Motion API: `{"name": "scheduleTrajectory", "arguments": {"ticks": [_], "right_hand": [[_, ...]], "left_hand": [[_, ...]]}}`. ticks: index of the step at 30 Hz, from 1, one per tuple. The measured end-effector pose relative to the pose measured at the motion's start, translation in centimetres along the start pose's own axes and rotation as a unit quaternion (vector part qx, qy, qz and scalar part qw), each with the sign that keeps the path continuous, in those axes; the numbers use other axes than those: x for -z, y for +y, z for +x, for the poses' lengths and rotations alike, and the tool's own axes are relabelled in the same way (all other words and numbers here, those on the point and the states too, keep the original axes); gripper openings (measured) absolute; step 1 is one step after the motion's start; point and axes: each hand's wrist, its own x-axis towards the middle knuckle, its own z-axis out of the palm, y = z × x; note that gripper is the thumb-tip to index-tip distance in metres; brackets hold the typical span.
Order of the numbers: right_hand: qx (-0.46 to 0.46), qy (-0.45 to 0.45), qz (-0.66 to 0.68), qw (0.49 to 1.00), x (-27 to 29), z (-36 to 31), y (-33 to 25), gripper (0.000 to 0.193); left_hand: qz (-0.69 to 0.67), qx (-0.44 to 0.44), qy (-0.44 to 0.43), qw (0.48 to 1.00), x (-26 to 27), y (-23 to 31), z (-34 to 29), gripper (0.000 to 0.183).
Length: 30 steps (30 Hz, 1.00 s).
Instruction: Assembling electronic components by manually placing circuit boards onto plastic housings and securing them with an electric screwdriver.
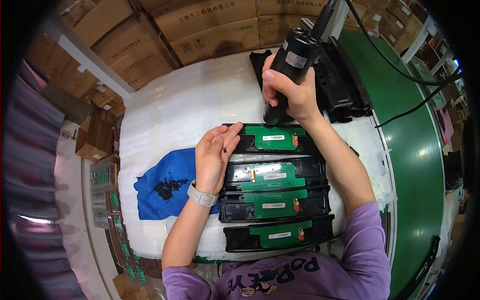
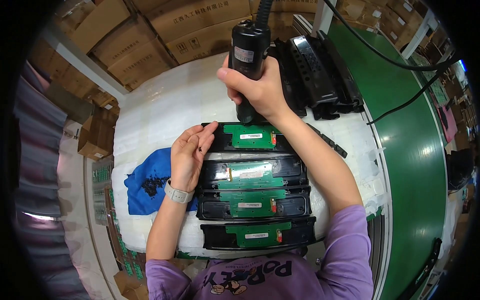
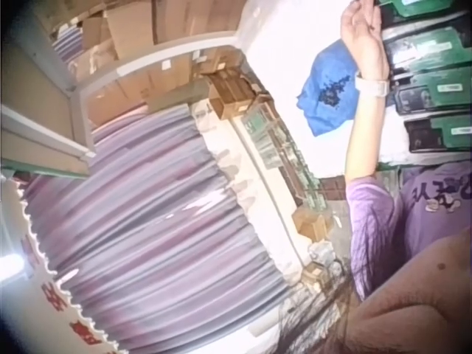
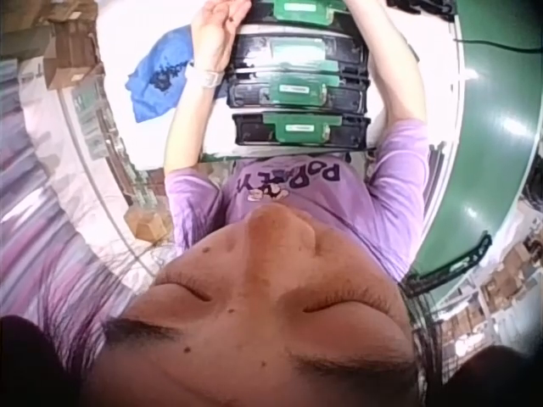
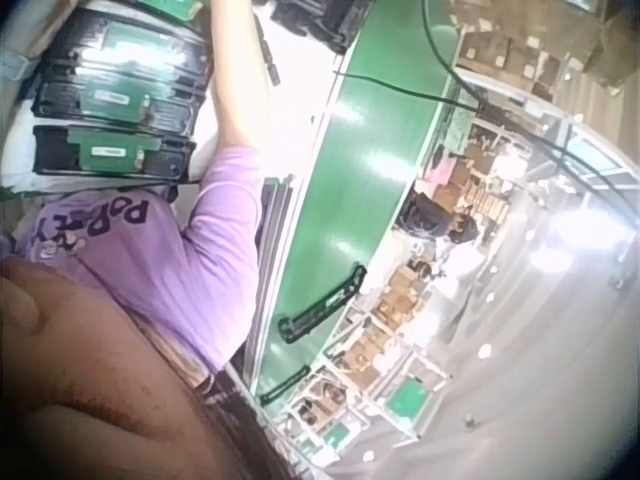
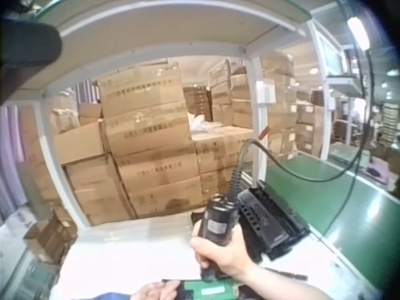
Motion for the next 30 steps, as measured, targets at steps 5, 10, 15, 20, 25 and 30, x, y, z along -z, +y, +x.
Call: {"name": "scheduleTrajectory", "arguments": {"ticks": [5,10,15,20,25,30], "right_hand": [[-0.022,-0.017,-0.01,1.0,-0.2,0.4,0.5,0.019],[-0.038,-0.021,-0.017,0.999,-0.4,0.8,0.5,0.019],[-0.03,-0.037,-0.038,0.998,-0.6,0.4,0.4,0.019],[-0.036,-0.038,-0.029,0.998,-0.9,0.7,0.1,0.019],[-0.042,-0.042,-0.01,0.998,-0.5,0.4,0.1,0.018],[-0.014,-0.059,-0.039,0.997,-0.9,-0.5,-0.2,0.015]], "left_hand": [[0.033,0.02,-0.017,0.999,-0.5,0.3,0.0,0.024],[0.038,0.081,-0.157,0.983,1.7,1.2,0.0,0.024],[0.0,0.075,-0.084,0.994,0.2,0.7,-0.3,0.007],[-0.008,0.081,-0.079,0.994,-0.2,0.7,-0.5,0.005],[0.033,0.045,-0.037,0.998,-0.9,0.5,-0.7,0.01],[-0.042,0.056,-0.137,0.988,0.8,0.1,-0.3,0.014]]}}
